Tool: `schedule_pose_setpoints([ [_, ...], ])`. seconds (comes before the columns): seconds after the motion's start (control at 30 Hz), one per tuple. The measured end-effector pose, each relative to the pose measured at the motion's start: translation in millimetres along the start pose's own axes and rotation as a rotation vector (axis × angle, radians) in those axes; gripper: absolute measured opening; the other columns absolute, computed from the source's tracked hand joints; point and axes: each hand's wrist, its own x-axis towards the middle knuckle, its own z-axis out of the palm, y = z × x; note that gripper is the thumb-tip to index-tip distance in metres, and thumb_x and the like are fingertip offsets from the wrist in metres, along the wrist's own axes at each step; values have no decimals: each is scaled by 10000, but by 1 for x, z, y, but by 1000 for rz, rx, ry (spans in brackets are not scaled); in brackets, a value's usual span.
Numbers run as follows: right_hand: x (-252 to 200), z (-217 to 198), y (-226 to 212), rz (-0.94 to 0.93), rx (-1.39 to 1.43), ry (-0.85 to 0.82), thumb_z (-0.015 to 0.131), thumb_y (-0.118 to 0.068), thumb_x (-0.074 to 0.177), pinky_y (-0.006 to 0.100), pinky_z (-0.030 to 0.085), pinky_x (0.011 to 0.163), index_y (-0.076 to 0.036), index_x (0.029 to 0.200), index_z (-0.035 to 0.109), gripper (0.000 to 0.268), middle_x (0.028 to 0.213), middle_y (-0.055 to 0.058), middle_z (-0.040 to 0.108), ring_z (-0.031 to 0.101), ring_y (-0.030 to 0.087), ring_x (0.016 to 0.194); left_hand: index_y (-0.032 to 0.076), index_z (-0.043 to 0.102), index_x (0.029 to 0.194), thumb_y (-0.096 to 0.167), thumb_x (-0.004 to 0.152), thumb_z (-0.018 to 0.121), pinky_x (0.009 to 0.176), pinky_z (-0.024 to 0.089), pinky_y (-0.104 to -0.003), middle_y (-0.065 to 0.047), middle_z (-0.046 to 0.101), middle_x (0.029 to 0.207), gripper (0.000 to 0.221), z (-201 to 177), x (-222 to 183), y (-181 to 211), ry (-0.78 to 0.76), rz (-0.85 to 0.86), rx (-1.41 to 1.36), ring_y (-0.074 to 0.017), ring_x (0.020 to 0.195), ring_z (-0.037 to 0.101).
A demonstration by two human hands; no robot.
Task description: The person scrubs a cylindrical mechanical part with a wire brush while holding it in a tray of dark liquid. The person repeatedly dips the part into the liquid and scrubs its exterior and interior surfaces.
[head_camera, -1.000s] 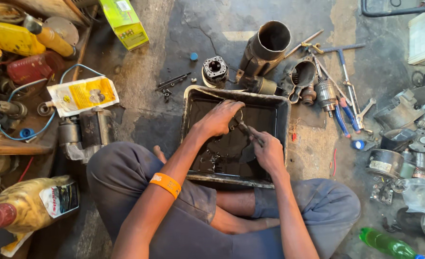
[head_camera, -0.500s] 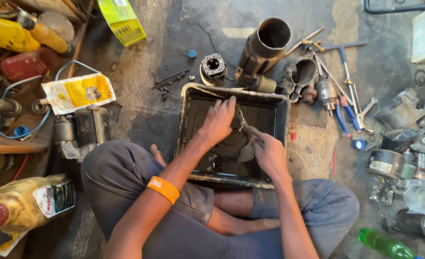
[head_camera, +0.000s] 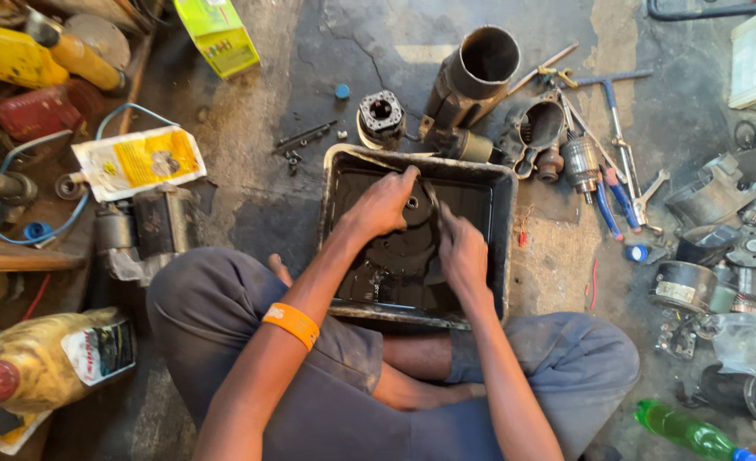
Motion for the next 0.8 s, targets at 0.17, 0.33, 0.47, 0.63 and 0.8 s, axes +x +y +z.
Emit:
schedule_pose_setpoints([
  [0.17,11,10,-2,-26,12,-10,604,-75,938,512,516,724,-101,1305,688,378,871,230,656,657,435,818,-62,476,1213,-30,535,874,833,547,-519,-298,676,935,786,-11,9,-3,22,37,32,-488,987,643],
  [0.33,-6,18,12,12,0,-25,603,-81,979,529,506,742,-93,1338,672,366,881,240,654,648,448,843,-94,452,1251,-19,508,893,840,550,-512,-309,664,948,867,0,-2,2,-2,-6,-9,-492,993,633],
  [0.47,4,17,14,-88,-9,18,590,-86,955,509,523,770,-91,1288,676,343,924,234,665,657,440,881,-75,466,1252,-34,540,871,839,538,-532,-315,655,975,820,-6,8,-4,26,-20,37,-501,975,628],
  [0.63,-3,16,11,75,-59,-102,574,-107,1002,521,509,744,-78,1343,662,353,908,251,656,643,461,871,-74,469,1255,-57,580,818,852,541,-535,-301,671,993,760,8,-4,1,54,39,16,-497,1022,628],
  [0.8,9,15,4,-56,-15,5,569,-112,963,512,518,745,-86,1344,663,393,906,243,658,654,453,867,-74,459,1272,-36,589,807,858,534,-531,-313,656,998,767,-1,5,-6,-1,-19,20,-500,1001,620],
])
